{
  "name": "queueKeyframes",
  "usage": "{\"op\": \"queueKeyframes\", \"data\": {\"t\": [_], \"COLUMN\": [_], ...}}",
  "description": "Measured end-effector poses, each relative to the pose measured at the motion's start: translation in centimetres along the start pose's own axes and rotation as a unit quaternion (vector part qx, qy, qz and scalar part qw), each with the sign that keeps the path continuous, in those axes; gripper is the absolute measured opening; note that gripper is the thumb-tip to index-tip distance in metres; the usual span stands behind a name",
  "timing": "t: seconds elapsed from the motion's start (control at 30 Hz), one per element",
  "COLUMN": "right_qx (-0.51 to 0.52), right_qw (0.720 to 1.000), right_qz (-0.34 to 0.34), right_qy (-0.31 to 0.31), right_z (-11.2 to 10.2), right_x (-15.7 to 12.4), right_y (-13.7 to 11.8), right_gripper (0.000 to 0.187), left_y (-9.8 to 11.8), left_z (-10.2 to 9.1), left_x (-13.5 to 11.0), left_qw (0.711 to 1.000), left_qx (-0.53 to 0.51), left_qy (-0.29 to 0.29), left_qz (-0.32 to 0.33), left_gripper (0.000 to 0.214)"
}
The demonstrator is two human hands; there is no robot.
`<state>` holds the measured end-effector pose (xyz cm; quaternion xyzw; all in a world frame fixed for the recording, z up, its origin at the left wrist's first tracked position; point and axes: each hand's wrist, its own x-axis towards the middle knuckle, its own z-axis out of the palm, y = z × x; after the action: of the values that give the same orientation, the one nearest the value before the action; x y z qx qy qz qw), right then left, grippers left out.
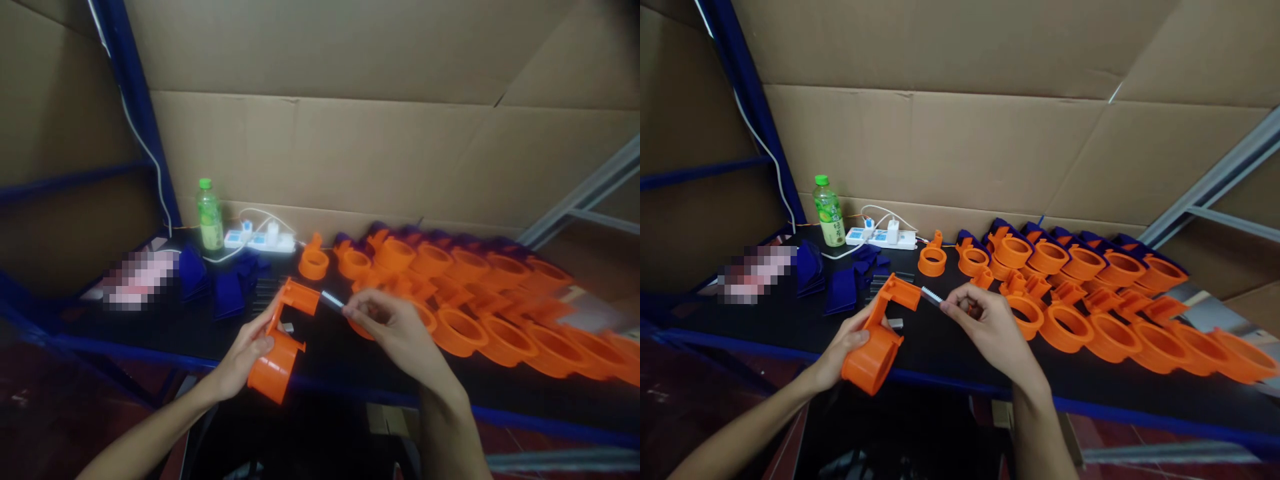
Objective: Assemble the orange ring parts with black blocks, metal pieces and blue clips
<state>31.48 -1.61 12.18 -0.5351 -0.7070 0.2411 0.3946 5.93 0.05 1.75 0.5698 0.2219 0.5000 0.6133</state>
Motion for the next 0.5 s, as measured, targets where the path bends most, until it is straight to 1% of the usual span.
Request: {"op": "queueKeyframes", "data": {"t": [0.17,0.33,0.5], "right_qx": [0.006,0.013,0.000], "right_qw": [1.000,0.999,1.000], "right_qz": [0.012,0.024,0.013], "right_qy": [-0.009,-0.026,-0.026], "right_z": [-0.1,-0.2,-0.3], "right_x": [-0.3,-0.4,-0.3], "right_y": [-0.1,-0.4,-0.4], "right_gripper": [0.032,0.036,0.035], "left_y": [0.3,0.6,1.1], "left_z": [0.1,0.3,0.6], "left_x": [0.0,-0.1,-0.1], "left_qw": [1.000,1.000,1.000], "left_qx": [-0.008,-0.024,-0.017], "left_qy": [0.000,-0.006,-0.009], "left_qz": [0.004,-0.002,0.000], "left_gripper": [0.058,0.056,0.052]}}
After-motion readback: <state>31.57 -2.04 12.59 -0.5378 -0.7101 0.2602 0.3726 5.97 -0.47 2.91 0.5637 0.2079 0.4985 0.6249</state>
